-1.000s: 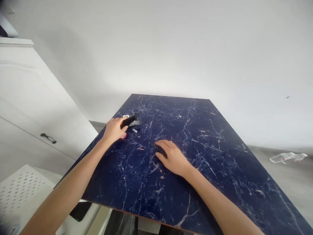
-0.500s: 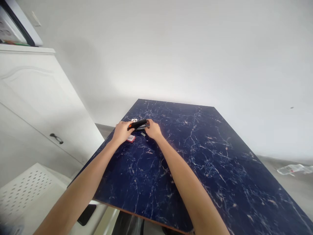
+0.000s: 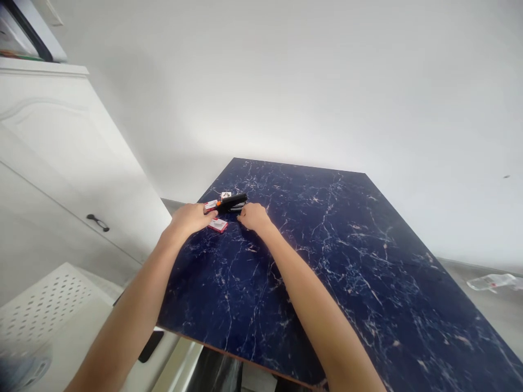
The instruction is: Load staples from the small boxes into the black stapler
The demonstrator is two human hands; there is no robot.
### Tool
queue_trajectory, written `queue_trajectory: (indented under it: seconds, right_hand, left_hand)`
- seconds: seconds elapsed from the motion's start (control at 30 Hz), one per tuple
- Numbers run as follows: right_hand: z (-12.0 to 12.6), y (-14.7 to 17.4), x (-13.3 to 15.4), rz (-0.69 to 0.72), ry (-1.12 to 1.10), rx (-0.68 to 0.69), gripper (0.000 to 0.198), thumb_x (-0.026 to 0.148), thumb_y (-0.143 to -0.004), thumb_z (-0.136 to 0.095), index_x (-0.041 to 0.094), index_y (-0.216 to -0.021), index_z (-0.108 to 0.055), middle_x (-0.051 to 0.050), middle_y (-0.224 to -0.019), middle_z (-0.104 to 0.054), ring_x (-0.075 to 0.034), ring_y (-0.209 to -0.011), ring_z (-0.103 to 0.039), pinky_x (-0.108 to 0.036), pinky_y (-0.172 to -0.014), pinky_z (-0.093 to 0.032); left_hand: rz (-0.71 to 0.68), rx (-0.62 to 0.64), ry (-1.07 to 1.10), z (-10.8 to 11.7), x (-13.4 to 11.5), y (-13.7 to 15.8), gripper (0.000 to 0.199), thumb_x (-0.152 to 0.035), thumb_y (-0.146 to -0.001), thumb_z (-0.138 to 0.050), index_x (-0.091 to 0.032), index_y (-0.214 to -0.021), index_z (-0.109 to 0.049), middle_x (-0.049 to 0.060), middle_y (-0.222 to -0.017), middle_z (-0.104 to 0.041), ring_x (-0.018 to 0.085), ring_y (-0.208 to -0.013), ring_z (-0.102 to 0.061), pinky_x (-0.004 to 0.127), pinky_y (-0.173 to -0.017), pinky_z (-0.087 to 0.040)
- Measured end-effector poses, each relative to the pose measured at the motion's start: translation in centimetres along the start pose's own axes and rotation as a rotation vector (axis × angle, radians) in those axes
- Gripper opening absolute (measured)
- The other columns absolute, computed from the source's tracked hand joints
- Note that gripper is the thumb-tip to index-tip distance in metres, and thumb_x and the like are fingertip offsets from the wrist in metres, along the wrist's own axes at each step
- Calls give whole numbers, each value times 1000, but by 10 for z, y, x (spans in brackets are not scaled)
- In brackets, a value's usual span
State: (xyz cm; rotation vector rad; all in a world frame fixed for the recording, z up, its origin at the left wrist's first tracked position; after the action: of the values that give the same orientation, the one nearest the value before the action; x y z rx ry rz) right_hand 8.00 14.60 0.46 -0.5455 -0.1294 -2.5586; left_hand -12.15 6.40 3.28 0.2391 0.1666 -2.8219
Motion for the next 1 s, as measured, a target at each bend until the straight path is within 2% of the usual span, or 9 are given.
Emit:
queue_trajectory:
  seconds: [0.07, 0.13, 0.23, 0.37, 0.5, 0.57, 0.7, 0.83, 1.0]
  right_hand:
    - [-2, -2, 2, 9, -5, 6, 14, 31, -85, -72, 20, -77, -76, -11, -89, -77, -31, -95, -72, -37, -86, -54]
    - [-3, -2, 1, 23, -16, 6, 8, 27, -83, -73, 20, -81, -76, -11, -92, -77, -30, -96, -72, -37, -86, -54]
    - [3, -3, -6, 32, -55, -13, 6, 24, -79, -77, 21, -85, -76, -9, -94, -77, -28, -95, -73, -34, -86, -54]
    - [16, -6, -23, -25, -128, -117, 13, 28, -84, -72, 19, -93, -75, -9, -98, -77, -27, -95, -72, -35, -87, -54]
    - [14, -8, -34, 10, -235, -187, 36, 23, -89, -67, 19, -125, -67, -7, -117, -75, -19, -100, -72, -28, -92, -54]
    - [7, -9, -35, 47, -276, -187, 39, 22, -90, -65, 20, -130, -65, -6, -121, -74, -16, -100, -72, -25, -92, -53]
    - [-1, -12, -42, 34, -290, -210, 30, 22, -94, -62, 19, -123, -70, -7, -116, -76, -19, -103, -72, -29, -96, -52]
    - [9, -11, -55, 28, -271, -206, 21, 20, -93, -63, 22, -112, -74, -5, -111, -77, -21, -104, -71, -31, -95, -51]
    - [20, -7, -56, 206, -124, -131, 21, 18, -93, -62, 23, -110, -72, -6, -109, -75, -20, -95, -69, -30, -87, -50]
  left_hand:
    - [-12, -69, -2, 2, -2, 0, 32, -46, -91, -58, -20, -94, -74, 16, -90, -73, 35, -85, -70, 42, -71, -52]
    - [-42, -207, 27, 4, -5, -1, 28, -39, -93, -55, -20, -103, -73, 15, -100, -73, 34, -93, -69, 42, -75, -53]
    - [-200, -335, 50, 0, -13, -3, 29, -33, -94, -55, -20, -115, -70, 13, -110, -71, 33, -105, -65, 41, -85, -53]
    - [-355, -300, 38, -16, -22, -5, 25, -27, -95, -55, -21, -111, -74, 11, -107, -72, 30, -104, -65, 40, -91, -52]
    - [-305, -252, 71, -26, -19, -8, 28, -23, -96, -52, -25, -107, -78, 8, -108, -75, 27, -100, -68, 35, -84, -53]
    - [-273, -242, 83, -27, -16, -10, 29, -24, -97, -52, -29, -108, -78, 6, -107, -76, 26, -99, -69, 34, -80, -53]
    - [-245, -252, 78, -28, -15, -10, 28, -26, -97, -52, -30, -106, -79, 4, -108, -77, 26, -100, -70, 33, -77, -53]
    - [-243, -271, 97, -31, -15, -11, 24, -27, -96, -58, -28, -107, -78, 6, -112, -76, 28, -106, -68, 35, -85, -53]
    - [-287, -253, 178, -38, -8, -20, 34, -24, -94, -63, -22, -128, -68, 11, -115, -73, 30, -109, -67, 38, -92, -52]
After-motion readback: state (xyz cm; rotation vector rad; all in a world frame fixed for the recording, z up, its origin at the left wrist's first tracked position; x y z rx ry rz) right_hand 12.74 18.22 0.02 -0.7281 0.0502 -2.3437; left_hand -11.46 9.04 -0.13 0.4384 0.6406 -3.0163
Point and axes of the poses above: each hand's wrist, its own y-axis away from the middle knuckle, its own z-axis out of the back of the hand, x = y × z, the point moved 2 cm from there along -y, towards the middle knuckle
